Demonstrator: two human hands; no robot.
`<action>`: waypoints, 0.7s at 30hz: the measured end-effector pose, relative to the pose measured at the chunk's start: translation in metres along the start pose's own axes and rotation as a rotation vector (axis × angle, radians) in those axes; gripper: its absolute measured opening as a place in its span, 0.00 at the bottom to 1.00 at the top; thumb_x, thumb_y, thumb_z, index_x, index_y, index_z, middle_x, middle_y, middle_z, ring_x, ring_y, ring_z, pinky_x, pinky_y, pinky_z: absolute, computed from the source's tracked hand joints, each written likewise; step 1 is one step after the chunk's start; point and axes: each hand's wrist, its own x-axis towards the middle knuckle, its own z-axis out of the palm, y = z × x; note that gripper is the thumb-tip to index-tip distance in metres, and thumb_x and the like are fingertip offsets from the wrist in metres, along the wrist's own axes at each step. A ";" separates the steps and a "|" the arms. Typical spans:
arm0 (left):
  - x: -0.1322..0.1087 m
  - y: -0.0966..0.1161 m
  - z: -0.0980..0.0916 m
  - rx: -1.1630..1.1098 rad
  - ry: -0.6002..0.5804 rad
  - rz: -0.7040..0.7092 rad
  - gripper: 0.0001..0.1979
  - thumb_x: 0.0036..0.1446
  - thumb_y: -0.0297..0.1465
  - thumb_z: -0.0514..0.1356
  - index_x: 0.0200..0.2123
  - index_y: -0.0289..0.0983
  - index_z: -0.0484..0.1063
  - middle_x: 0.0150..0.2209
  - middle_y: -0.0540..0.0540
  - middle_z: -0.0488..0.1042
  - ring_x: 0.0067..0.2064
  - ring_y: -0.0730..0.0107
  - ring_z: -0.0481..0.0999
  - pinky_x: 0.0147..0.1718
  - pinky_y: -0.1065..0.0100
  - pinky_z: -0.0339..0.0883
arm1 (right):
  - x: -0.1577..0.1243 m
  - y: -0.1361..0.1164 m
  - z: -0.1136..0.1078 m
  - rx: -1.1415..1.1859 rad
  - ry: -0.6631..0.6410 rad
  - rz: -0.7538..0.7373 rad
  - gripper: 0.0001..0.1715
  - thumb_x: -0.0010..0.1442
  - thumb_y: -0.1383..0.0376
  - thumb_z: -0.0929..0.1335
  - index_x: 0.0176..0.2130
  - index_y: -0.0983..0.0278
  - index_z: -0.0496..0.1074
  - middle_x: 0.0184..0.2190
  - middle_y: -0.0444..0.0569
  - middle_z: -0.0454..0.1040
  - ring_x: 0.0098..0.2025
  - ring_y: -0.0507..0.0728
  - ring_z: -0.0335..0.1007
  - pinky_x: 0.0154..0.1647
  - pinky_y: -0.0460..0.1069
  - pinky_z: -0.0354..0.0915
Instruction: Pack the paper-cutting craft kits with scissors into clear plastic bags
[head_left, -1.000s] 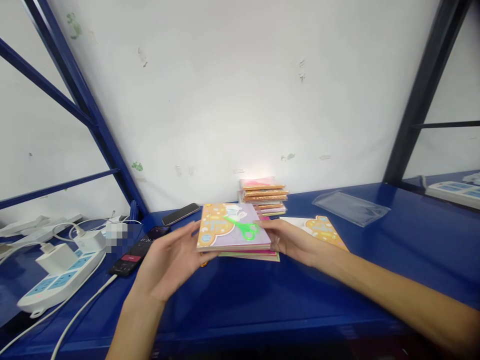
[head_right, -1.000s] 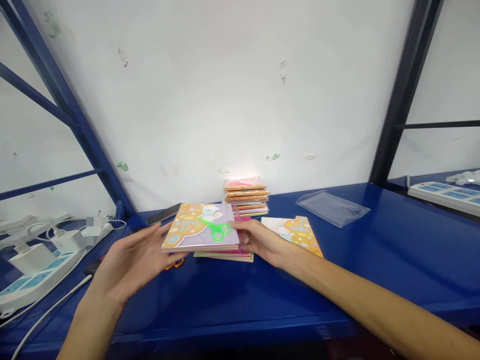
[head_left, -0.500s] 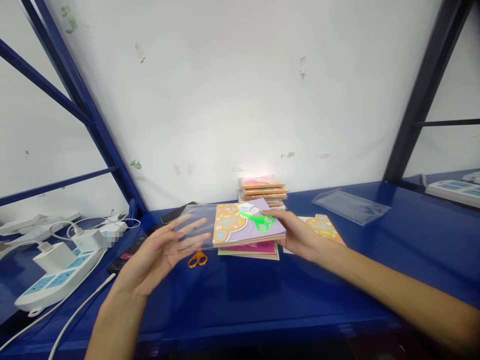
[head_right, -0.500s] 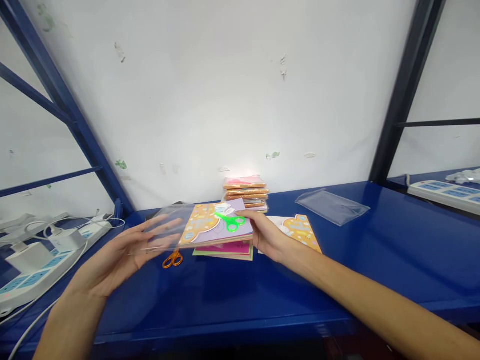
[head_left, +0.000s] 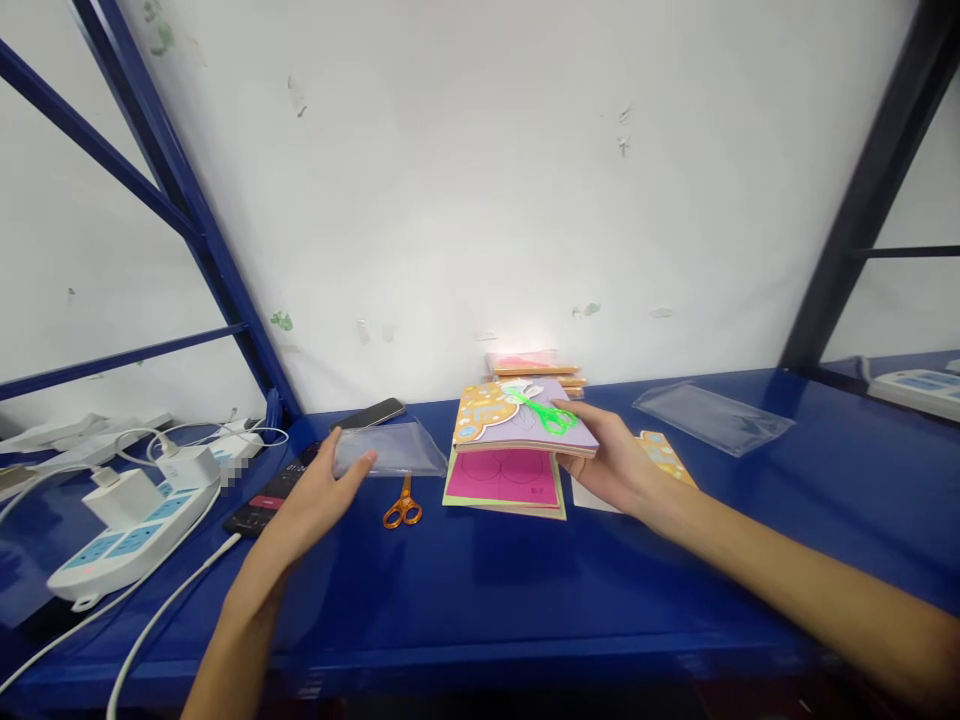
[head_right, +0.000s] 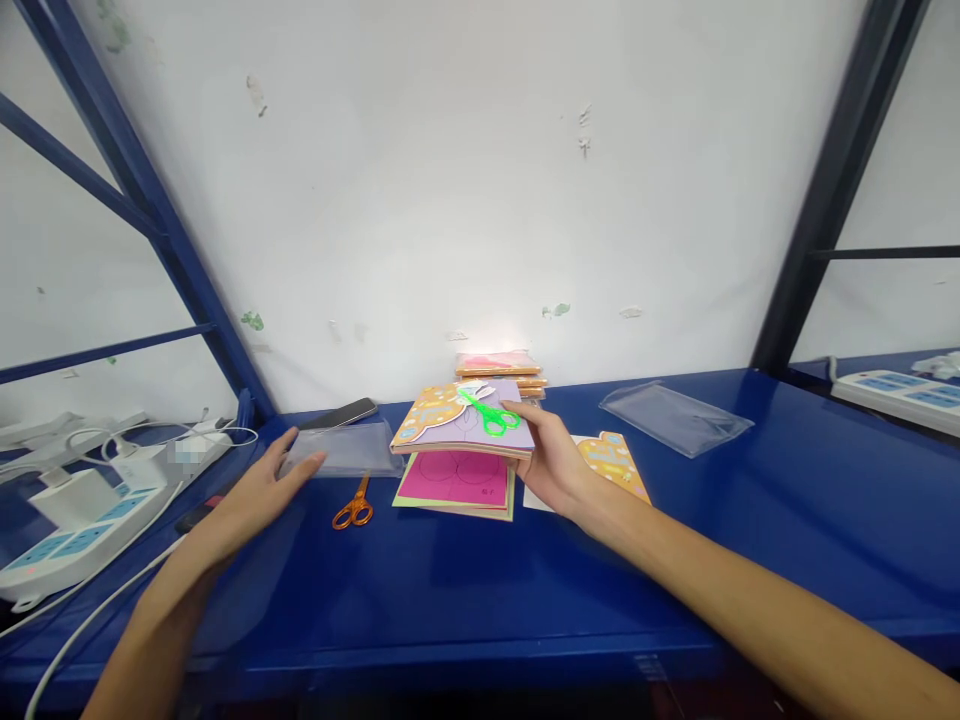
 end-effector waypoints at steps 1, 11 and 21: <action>0.000 0.000 0.001 0.121 0.057 0.079 0.34 0.47 0.33 0.75 0.58 0.39 0.73 0.67 0.34 0.67 0.74 0.44 0.52 0.67 0.56 0.56 | 0.000 0.000 0.000 -0.003 -0.003 -0.001 0.16 0.64 0.66 0.69 0.51 0.68 0.77 0.46 0.54 0.83 0.45 0.59 0.81 0.38 0.47 0.76; -0.050 0.021 0.054 0.057 -0.593 0.006 0.28 0.58 0.54 0.60 0.33 0.32 0.80 0.31 0.36 0.82 0.22 0.68 0.75 0.16 0.73 0.54 | -0.007 0.008 0.006 -0.038 -0.092 0.091 0.18 0.64 0.65 0.69 0.53 0.68 0.76 0.46 0.54 0.83 0.46 0.60 0.81 0.49 0.52 0.75; -0.052 0.028 0.047 -0.071 -0.422 0.051 0.23 0.53 0.49 0.66 0.21 0.34 0.73 0.16 0.50 0.65 0.18 0.78 0.58 0.18 0.73 0.43 | -0.008 0.023 0.009 -0.307 -0.146 0.117 0.11 0.65 0.60 0.71 0.37 0.66 0.78 0.21 0.43 0.76 0.15 0.49 0.67 0.08 0.41 0.57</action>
